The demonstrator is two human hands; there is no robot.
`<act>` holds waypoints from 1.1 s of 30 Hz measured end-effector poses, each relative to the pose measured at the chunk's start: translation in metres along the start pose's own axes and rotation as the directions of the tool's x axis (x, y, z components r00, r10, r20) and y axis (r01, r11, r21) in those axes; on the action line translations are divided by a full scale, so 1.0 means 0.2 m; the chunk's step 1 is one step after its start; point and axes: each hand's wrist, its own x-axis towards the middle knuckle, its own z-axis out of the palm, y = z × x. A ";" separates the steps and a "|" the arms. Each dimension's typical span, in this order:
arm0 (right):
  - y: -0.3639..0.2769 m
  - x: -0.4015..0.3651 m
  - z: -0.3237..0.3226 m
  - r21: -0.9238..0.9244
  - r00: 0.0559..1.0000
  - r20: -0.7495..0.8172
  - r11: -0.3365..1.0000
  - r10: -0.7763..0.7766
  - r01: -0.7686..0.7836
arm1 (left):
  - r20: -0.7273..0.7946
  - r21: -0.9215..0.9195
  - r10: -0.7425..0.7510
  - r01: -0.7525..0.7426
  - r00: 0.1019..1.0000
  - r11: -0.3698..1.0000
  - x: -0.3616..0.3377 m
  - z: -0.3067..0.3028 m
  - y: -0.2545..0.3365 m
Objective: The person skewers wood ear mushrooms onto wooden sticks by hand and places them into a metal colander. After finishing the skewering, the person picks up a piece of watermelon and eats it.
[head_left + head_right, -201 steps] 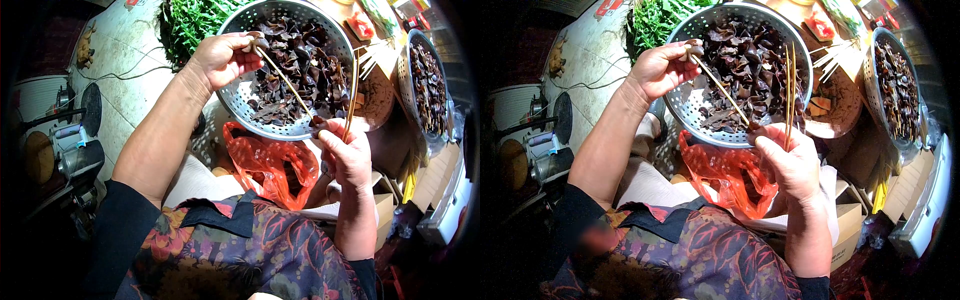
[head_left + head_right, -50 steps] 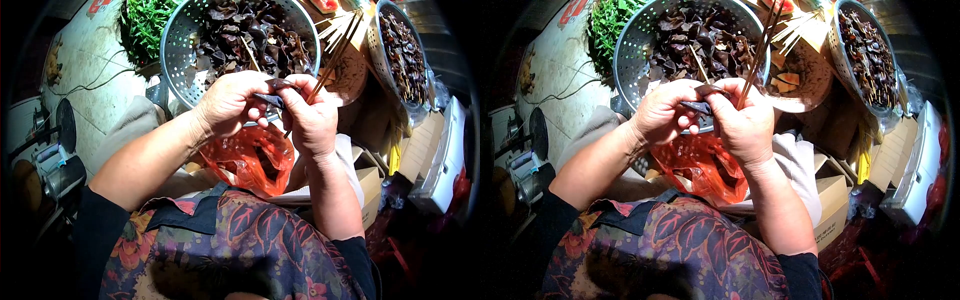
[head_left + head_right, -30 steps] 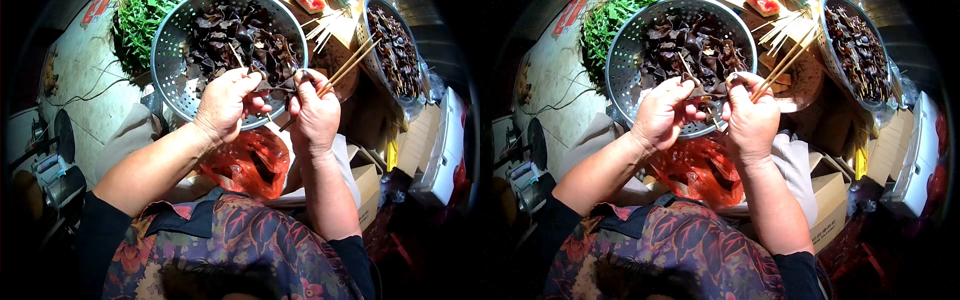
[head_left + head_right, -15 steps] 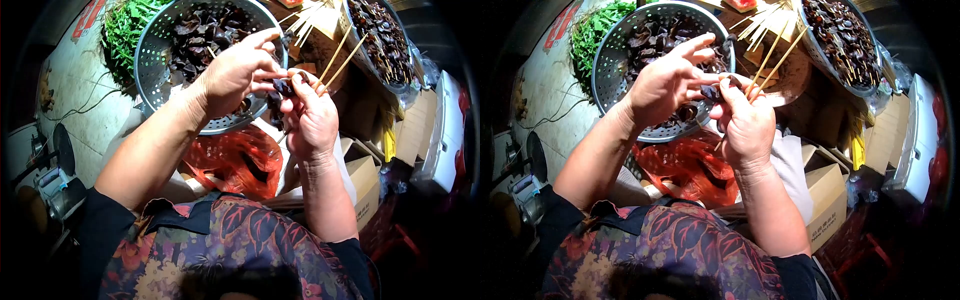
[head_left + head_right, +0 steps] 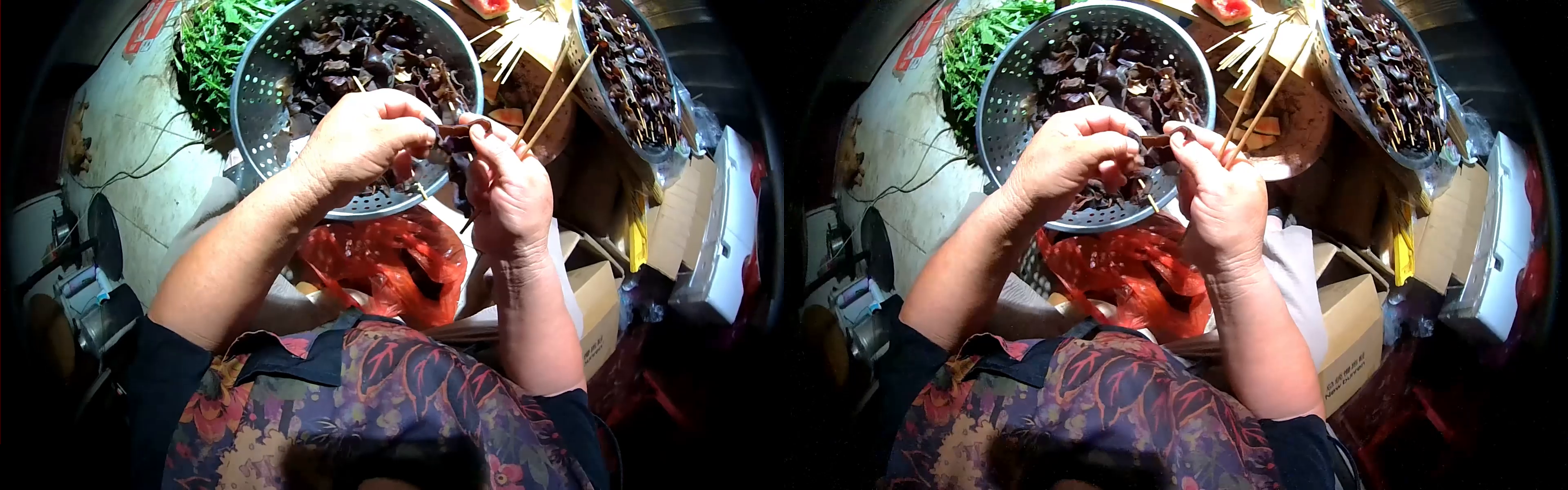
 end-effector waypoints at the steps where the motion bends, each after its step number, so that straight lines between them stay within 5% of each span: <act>1: 0.00 0.01 -0.03 -0.033 0.998 0.062 0.999 0.027 -0.025 | 0.025 -0.040 0.006 -0.005 1.000 0.999 -0.02 -0.02 0.00; 4: 0.04 -0.01 0.05 -0.116 0.996 0.077 0.992 -0.037 0.046 | -0.071 -0.196 0.010 -0.024 0.997 0.980 -0.04 -0.04 -0.05; 5: 0.07 0.00 0.05 -0.294 0.987 0.091 0.943 -0.135 0.156 | -0.097 -0.232 -0.005 -0.018 0.995 0.973 -0.05 -0.05 -0.06; 6: 0.11 0.01 0.05 -0.231 0.966 0.167 0.945 -0.196 0.232 | -0.099 -0.292 -0.016 -0.014 0.995 0.956 -0.05 -0.06 -0.08; 10: 0.16 -0.04 0.11 -0.508 0.927 0.236 0.777 -0.290 0.372 | -0.124 -0.478 -0.006 -0.054 0.992 0.877 -0.08 -0.11 -0.09; 16: 0.22 0.01 0.10 -0.424 0.860 0.317 0.752 -0.400 0.505 | -0.033 -0.519 0.058 -0.067 0.998 0.852 -0.09 -0.15 -0.11; 20: 0.18 0.00 0.10 -0.516 0.797 0.422 0.609 -0.432 0.603 | -0.085 -0.492 0.097 -0.127 0.992 0.861 -0.09 -0.15 -0.12; 22: 0.12 -0.03 0.12 -0.345 0.967 0.231 0.921 -0.104 0.181 | -0.100 -0.447 0.121 -0.153 0.988 0.881 -0.08 -0.16 -0.12; 26: 0.08 -0.01 0.11 -0.209 0.982 0.114 0.970 0.148 -0.122 | 0.016 -0.381 0.136 -0.119 0.991 0.917 -0.10 -0.15 -0.11; 33: 0.08 -0.01 0.10 -0.247 0.958 0.185 0.954 0.218 -0.170 | 0.120 -0.156 0.103 -0.083 0.987 0.984 -0.11 -0.13 -0.11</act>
